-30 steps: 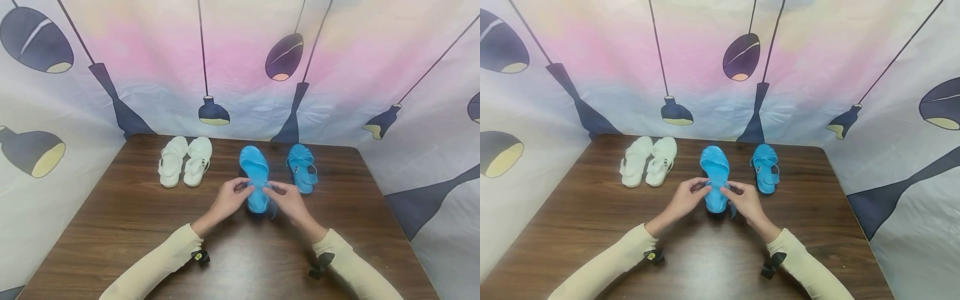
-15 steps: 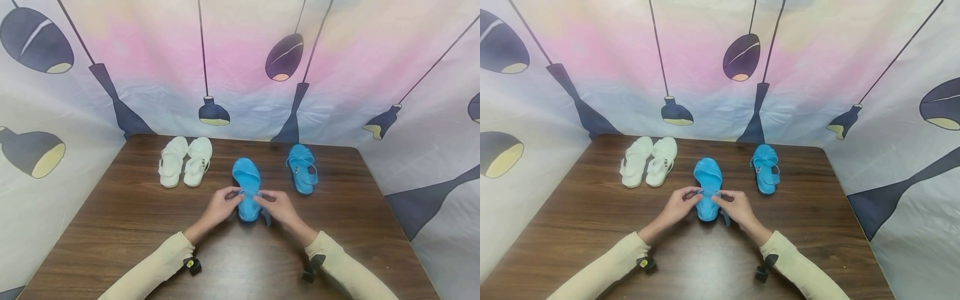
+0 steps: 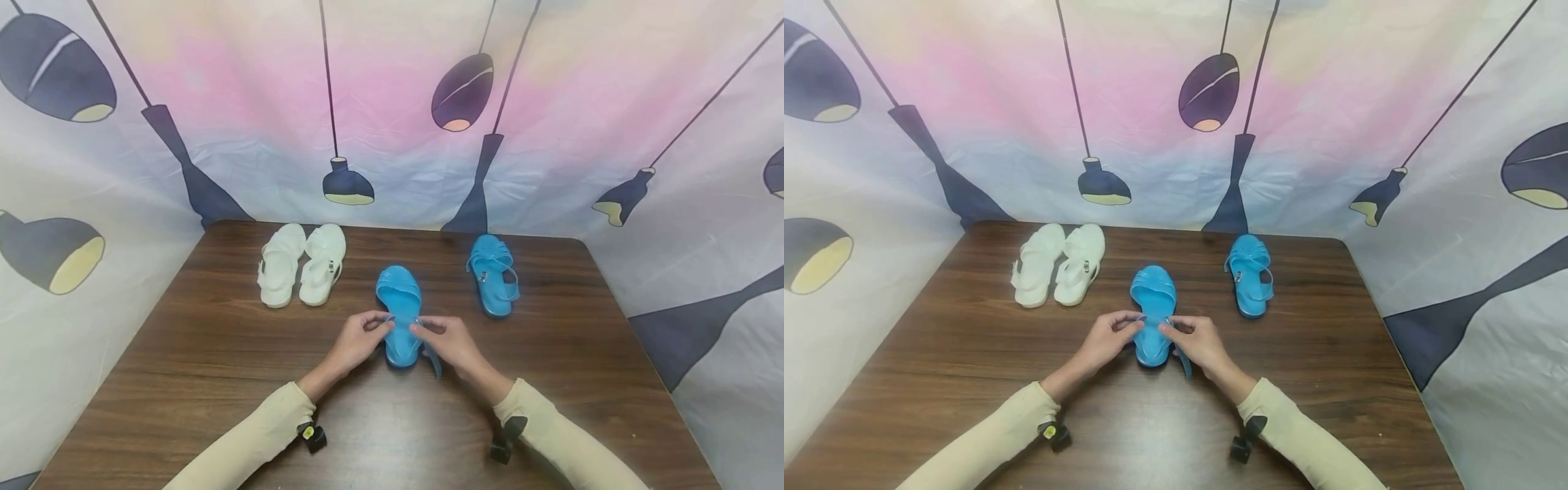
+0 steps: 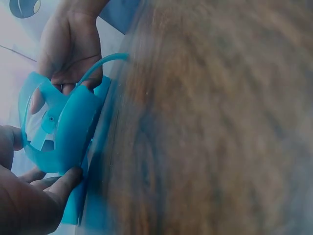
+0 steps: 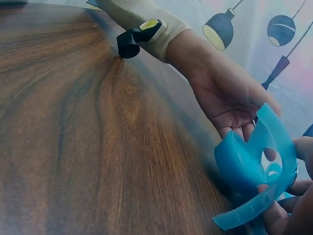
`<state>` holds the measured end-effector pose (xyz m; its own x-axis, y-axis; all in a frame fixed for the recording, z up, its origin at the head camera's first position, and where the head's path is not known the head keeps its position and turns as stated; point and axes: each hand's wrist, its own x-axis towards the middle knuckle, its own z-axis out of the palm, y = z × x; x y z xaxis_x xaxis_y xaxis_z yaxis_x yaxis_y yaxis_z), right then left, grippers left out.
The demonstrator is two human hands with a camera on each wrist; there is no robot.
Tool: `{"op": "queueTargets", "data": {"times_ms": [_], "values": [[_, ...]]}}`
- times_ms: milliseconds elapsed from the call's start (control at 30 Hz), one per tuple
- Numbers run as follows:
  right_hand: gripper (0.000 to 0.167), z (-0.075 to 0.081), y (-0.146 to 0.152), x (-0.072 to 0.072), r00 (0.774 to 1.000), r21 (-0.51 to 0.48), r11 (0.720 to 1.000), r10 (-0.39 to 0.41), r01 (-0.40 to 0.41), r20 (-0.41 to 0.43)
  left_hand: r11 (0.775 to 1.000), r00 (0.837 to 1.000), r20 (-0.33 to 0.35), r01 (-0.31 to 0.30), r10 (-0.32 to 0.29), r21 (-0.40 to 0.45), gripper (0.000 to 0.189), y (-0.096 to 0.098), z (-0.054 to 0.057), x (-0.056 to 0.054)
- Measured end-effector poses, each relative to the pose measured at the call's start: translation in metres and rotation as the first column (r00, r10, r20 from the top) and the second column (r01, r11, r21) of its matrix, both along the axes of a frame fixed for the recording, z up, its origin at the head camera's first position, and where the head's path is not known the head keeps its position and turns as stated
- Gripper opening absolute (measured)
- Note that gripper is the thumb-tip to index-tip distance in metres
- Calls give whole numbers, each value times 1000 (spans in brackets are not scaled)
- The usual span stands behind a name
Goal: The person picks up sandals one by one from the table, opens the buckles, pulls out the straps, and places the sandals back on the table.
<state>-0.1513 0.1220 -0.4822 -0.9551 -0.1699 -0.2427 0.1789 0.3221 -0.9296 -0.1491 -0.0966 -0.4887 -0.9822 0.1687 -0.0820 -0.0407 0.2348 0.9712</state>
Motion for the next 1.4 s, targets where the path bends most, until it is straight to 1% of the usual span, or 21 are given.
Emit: {"op": "queueTargets", "data": {"times_ms": [167,400,500,633,733,800,867,967,1033,1100,1167,1267,1333,1367,1400], "values": [[52,-2,0,1,1000,-11,1000,23,-23,15,1000,1000,-2,5,-5,-28,32,-1,-3,0],[50,-3,1,2,998,-25,998,50,-50,23,1000,1000,21,19,-20,9,31,-3,-4,-1],[50,-3,1,2,997,-7,998,65,-65,27,1000,999,32,29,-28,-13,31,-5,-3,-3],[53,-3,3,1,995,-9,996,92,-91,32,996,999,28,42,-40,-73,34,-7,0,-5],[55,-3,5,1,994,-22,994,104,-103,39,990,999,-12,50,-52,-130,35,-9,6,-6],[57,-3,6,1,994,-11,995,103,-103,36,985,996,-62,49,-60,-168,36,-10,10,-6],[57,-2,6,1,995,10,995,95,-95,28,975,990,-121,52,-79,-214,36,-11,14,-7],[56,-1,9,3,997,47,996,78,-79,8,954,970,-202,69,-132,-293,37,-10,20,-10],[53,0,12,4,997,71,995,71,-71,-5,935,955,-228,103,-188,-340,37,-8,24,-13],[52,0,15,6,997,92,993,76,-74,-19,913,935,-248,146,-253,-382,38,-6,27,-18],[53,0,17,7,996,109,991,87,-83,-35,887,913,-250,200,-324,-417,40,-4,29,-23],[54,-1,19,10,992,118,987,112,-105,-57,839,870,-240,287,-430,-462,41,0,29,-32],[54,-2,20,11,990,125,985,126,-116,-70,808,842,-229,337,-488,-483,41,3,28,-38],[53,-3,20,12,989,126,985,130,-120,-74,795,831,-222,358,-511,-490,41,4,27,-41],[52,-3,20,13,987,131,983,137,-125,-84,785,822,-213,376,-528,-492,41,5,26,-43]]}}
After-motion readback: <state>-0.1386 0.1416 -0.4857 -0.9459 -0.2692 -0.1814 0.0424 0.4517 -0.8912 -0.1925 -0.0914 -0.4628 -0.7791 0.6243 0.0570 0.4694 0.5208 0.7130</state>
